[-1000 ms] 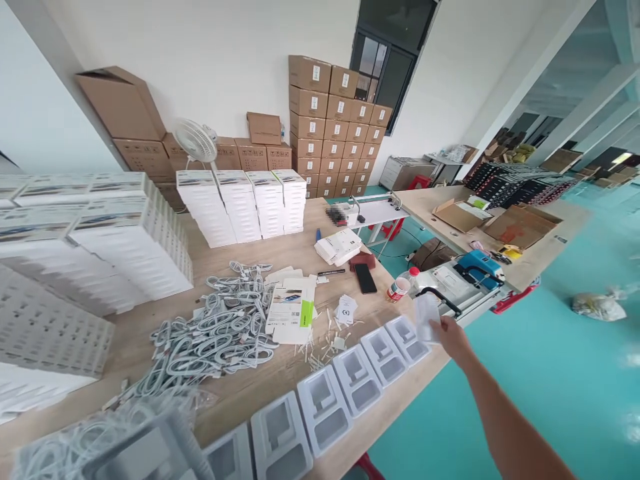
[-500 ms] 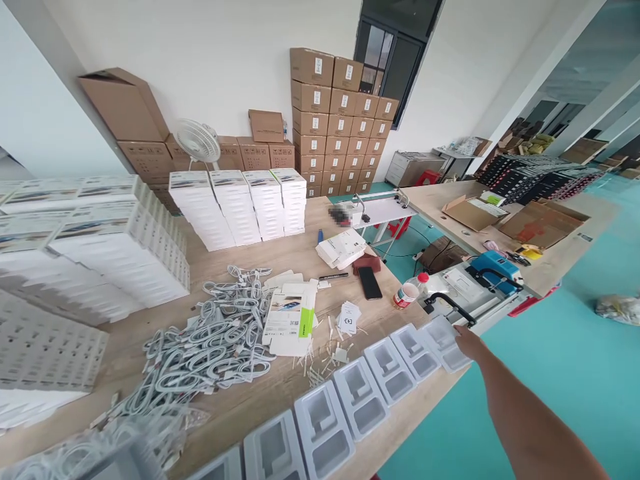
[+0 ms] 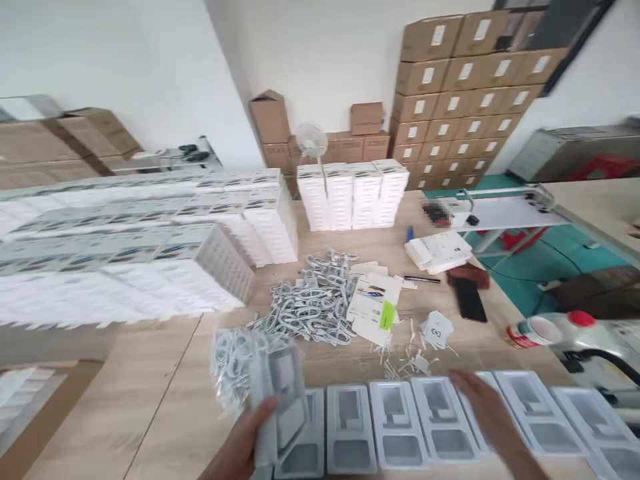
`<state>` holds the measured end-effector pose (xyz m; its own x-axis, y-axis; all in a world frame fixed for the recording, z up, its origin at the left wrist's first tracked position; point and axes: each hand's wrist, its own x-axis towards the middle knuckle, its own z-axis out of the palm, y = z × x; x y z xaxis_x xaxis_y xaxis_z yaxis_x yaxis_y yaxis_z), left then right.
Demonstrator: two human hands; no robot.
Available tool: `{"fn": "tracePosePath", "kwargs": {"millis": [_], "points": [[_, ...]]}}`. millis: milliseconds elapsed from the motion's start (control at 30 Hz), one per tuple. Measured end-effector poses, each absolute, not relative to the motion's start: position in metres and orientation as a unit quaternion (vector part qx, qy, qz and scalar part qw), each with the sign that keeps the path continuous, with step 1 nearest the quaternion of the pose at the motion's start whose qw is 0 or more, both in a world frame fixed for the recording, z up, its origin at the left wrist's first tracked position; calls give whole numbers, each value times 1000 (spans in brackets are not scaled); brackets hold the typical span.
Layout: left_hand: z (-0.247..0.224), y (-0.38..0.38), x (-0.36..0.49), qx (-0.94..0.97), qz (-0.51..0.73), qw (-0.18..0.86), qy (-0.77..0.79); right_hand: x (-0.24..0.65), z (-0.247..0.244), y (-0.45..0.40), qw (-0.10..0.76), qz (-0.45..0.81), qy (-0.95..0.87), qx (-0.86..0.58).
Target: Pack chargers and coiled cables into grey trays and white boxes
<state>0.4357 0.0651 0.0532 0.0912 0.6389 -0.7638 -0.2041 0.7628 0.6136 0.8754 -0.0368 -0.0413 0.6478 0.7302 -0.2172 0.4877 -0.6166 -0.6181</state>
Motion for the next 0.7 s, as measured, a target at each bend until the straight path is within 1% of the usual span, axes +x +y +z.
{"fn": "tracePosePath", "kwargs": {"millis": [33, 67, 100, 167, 233, 333, 433, 600, 700], "points": [[55, 63, 437, 197, 302, 725, 587, 832, -34, -30, 336, 352, -354, -799], [57, 61, 439, 218, 305, 726, 577, 788, -24, -24, 389, 449, -337, -730], [58, 60, 441, 246, 304, 723, 569, 744, -13, -18, 425, 508, -326, -675], [60, 57, 443, 313, 300, 697, 570, 668, 9, -6, 459, 577, -341, -583], [58, 55, 436, 393, 299, 663, 564, 613, 28, 8, 486, 606, -374, -507], [51, 50, 412, 458, 295, 639, 543, 564, 46, 21, 487, 599, -404, -490], [46, 37, 378, 432, 307, 664, 528, 533, 48, 22, 470, 617, -418, -473], [57, 7, 312, 324, 358, 712, 511, 474, 30, 15, 460, 663, -411, -424], [62, -5, 258, 260, 386, 678, 569, 435, 12, 15, 443, 703, -350, -433]]}}
